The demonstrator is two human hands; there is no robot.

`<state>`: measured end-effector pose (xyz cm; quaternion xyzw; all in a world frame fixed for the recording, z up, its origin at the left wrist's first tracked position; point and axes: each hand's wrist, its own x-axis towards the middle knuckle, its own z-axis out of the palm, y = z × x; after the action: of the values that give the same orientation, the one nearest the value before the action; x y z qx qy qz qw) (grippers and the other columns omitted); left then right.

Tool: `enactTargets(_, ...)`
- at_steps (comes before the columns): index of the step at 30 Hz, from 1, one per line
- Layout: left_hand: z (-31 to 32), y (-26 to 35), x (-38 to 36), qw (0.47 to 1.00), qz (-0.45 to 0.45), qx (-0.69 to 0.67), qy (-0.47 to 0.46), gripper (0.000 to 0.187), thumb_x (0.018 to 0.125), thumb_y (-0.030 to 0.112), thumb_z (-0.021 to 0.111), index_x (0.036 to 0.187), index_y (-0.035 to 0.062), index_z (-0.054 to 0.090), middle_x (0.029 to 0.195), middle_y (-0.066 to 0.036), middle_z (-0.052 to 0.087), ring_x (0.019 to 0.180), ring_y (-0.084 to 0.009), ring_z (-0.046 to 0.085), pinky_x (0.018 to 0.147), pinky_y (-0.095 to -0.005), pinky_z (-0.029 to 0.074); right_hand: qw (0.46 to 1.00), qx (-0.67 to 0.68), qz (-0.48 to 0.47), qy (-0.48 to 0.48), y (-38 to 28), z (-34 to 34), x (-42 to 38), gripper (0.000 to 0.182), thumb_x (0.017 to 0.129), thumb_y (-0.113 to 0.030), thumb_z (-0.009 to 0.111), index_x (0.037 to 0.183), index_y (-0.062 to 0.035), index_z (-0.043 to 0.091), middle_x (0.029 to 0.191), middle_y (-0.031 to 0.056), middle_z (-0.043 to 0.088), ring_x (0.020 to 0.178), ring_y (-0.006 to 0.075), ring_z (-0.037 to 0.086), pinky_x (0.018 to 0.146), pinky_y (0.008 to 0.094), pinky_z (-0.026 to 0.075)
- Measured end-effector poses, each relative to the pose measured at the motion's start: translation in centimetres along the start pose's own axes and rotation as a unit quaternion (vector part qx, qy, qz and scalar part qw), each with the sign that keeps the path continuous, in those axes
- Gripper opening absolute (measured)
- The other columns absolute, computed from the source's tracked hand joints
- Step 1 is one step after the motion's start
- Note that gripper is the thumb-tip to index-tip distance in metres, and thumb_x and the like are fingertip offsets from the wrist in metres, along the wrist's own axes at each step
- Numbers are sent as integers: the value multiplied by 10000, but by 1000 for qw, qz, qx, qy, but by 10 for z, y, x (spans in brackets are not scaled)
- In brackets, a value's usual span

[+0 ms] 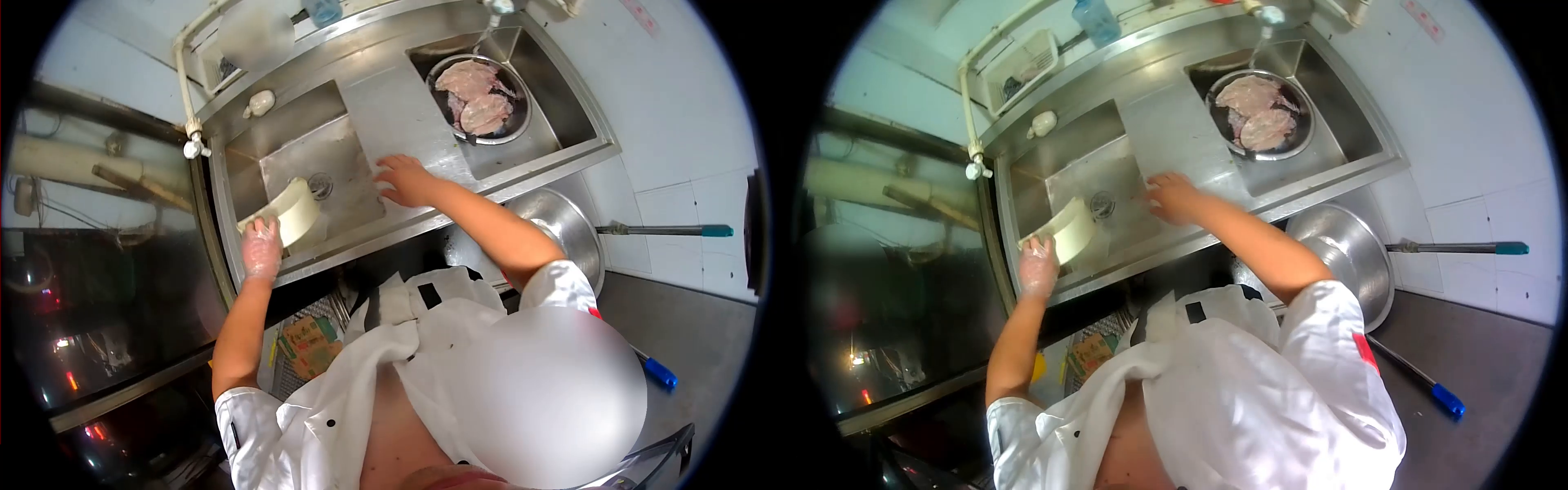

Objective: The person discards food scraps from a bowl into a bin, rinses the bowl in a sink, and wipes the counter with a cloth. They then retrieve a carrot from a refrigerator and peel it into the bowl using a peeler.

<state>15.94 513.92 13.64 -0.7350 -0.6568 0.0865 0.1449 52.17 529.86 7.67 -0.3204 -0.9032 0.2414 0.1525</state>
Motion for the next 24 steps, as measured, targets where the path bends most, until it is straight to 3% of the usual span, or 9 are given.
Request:
enactTargets(2,8,11,-5,997,55,27,-48,369,811,66,624,1179,71,600,1088,-167,588,1030,-348,597,857,-433,556,999,35,9,41,17,-8,-52,366,897,-263,713,1226,-109,667,1405,151,533,1289,379,500,1066,479,416)
enactTargets(3,0,18,0,984,55,15,-166,382,830,67,613,1212,74,599,1111,-170,584,1066,-354,592,879,-434,557,996,53,23,60,21,-13,-77,363,893,-245,715,1218,-90,662,1366,159,550,1254,384,521,1050,461,433)
enactTargets(7,-30,31,4,993,-68,23,-92,333,904,129,542,1231,98,596,1132,-137,573,1076,-322,587,890,-432,554,983,130,81,97,30,-16,-152,385,894,-203,708,1223,-19,627,1301,222,574,1214,386,554,1011,431,477)
enactTargets(9,-33,28,-2,993,-29,23,-115,333,898,124,547,1225,110,603,1141,-140,569,1081,-329,583,901,-429,547,946,234,213,71,16,-28,-171,388,902,-149,703,1247,-4,597,1211,205,581,1050,316,645,888,380,538)
enactTargets(13,-46,26,-13,991,-110,-9,-81,293,862,96,560,1139,122,655,1128,-156,581,1120,-367,575,919,-442,539,930,303,194,70,0,-1,-168,372,930,-154,693,1249,6,589,1200,186,557,833,234,676,756,329,550)
enactTargets(15,-19,11,-26,988,-14,-10,-153,240,873,114,564,1085,129,676,1122,-143,588,1137,-348,579,923,-421,544,932,312,185,2,-14,6,-149,383,935,-186,694,1254,1,593,1187,188,599,872,253,684,793,345,557)
enactTargets(19,-28,13,-58,993,-112,-45,3,277,864,85,555,1118,131,655,1052,-136,609,1027,-336,608,864,-428,549,940,303,126,-88,-40,21,-115,387,946,-217,692,1258,-8,598,1180,177,649,951,265,685,848,351,552)
enactTargets(21,-32,12,-82,998,-29,-63,0,283,823,79,568,1091,114,651,1034,-134,612,1035,-332,602,855,-438,552,939,308,107,-110,-51,36,-109,396,952,-213,687,1276,-8,588,1182,183,658,977,261,682,868,351,546)
enactTargets(24,-35,7,-124,991,-109,-41,65,441,792,94,585,1231,109,616,1117,-152,596,1061,-335,586,821,-405,554,942,300,77,-125,-70,49,-100,426,957,-192,678,1311,9,551,1158,191,665,1004,263,677,883,351,539)
